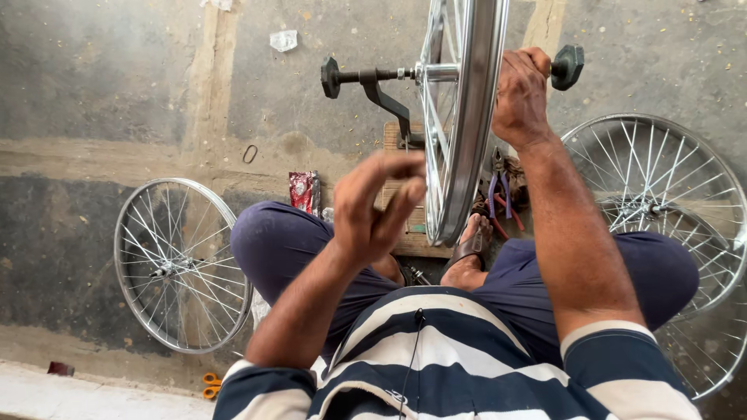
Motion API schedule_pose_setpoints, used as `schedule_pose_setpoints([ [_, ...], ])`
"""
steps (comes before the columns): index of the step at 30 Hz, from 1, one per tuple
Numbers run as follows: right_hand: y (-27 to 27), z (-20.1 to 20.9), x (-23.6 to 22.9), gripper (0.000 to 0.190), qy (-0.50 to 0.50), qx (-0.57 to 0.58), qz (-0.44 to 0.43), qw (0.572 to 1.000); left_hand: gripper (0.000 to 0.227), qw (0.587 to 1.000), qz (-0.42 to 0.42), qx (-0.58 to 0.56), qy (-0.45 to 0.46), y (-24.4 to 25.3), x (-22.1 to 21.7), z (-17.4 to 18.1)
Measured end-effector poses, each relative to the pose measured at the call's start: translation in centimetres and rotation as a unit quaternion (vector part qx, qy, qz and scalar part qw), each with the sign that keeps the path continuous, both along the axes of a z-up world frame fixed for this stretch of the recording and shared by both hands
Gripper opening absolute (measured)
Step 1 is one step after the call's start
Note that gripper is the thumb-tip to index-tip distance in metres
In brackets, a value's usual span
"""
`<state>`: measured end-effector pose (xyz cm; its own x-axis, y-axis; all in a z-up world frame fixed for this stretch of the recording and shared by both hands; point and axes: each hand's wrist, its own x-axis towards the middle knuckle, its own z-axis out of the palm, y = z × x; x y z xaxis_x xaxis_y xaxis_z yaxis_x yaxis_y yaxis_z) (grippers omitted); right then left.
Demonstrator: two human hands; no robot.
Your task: The person sits on the floor and uses pliers to adjust the spokes of a bicycle wheel mounted on a truing stand. They repeatedly rotate the wheel and tighten or loosen individual spokes to true the rim.
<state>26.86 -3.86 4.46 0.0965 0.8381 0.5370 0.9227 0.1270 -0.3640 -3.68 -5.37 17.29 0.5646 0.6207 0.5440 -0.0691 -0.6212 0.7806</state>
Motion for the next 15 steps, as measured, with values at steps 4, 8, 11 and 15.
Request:
schedule_pose_setpoints([
  [4,-0.4,-1.4,0.6,0.022,0.015,0.008,0.014,1.000,0.051,0.999,0.033,-0.010,0.011,2.3,3.5,1.2],
  [8,0.3,-1.5,0.7,0.028,0.000,0.032,0.009,0.999,0.062,0.998,-0.045,-0.039,-0.013,5.0,7.1,1.2],
  [11,0.4,-1.6,0.7,0.031,-0.006,0.025,0.007,1.000,0.067,0.996,-0.066,-0.062,-0.017,6.6,9.7,0.3],
  [15,0.4,-1.7,0.8,0.028,0.008,0.028,0.006,1.000,0.070,0.997,-0.060,-0.046,-0.001,5.9,9.3,-1.8],
])
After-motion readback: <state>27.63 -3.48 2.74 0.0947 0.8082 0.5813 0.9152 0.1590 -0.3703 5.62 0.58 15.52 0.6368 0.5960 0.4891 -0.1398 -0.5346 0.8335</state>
